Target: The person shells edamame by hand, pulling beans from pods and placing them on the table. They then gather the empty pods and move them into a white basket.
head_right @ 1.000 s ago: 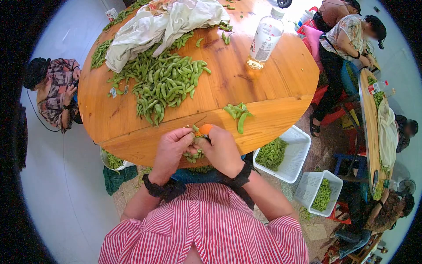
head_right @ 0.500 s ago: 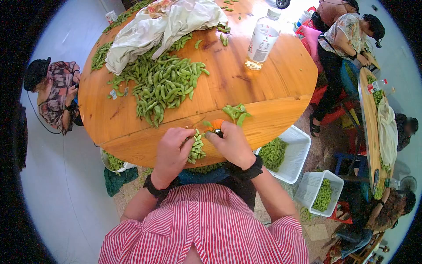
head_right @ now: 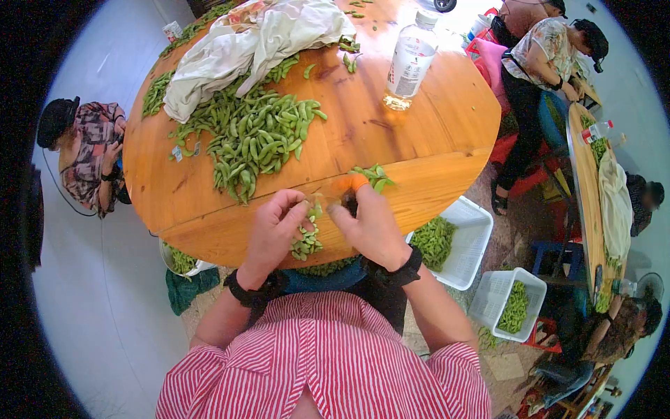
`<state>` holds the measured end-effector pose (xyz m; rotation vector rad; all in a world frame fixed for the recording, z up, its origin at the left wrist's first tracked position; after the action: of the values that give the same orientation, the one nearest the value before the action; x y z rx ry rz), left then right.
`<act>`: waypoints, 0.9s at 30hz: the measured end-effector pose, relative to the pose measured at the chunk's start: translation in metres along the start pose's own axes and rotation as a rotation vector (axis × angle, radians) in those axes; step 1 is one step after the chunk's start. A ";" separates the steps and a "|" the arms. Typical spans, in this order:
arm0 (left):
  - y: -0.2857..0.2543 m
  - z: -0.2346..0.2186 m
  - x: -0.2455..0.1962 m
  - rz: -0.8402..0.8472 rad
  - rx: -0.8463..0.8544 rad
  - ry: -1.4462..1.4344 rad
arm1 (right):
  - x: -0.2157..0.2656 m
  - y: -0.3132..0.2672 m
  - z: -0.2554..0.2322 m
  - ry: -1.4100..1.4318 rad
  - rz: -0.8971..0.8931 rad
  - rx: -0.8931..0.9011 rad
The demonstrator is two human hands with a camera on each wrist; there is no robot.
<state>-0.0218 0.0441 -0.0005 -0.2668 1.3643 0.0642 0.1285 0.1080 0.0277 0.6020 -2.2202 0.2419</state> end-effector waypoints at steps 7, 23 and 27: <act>0.001 0.003 0.002 -0.085 0.027 -0.203 | 0.000 0.004 -0.016 0.010 -0.118 -0.171; -0.005 0.005 0.004 -0.040 0.005 -0.118 | 0.019 -0.007 0.009 -0.092 -0.090 -0.003; -0.007 0.004 0.002 0.024 -0.017 0.017 | 0.018 -0.007 0.009 -0.105 -0.100 -0.013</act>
<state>-0.0162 0.0384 -0.0004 -0.2654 1.3842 0.0940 0.1158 0.0922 0.0351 0.7309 -2.2827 0.1476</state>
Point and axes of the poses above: each hand's wrist, its own y-axis towards the middle knuckle, its own z-axis out of the palm, x = y × z, the point moved 8 cm from there along y, towards the middle knuckle, and after that the axes turned 14 degrees about -y, right-handed, at the moved point
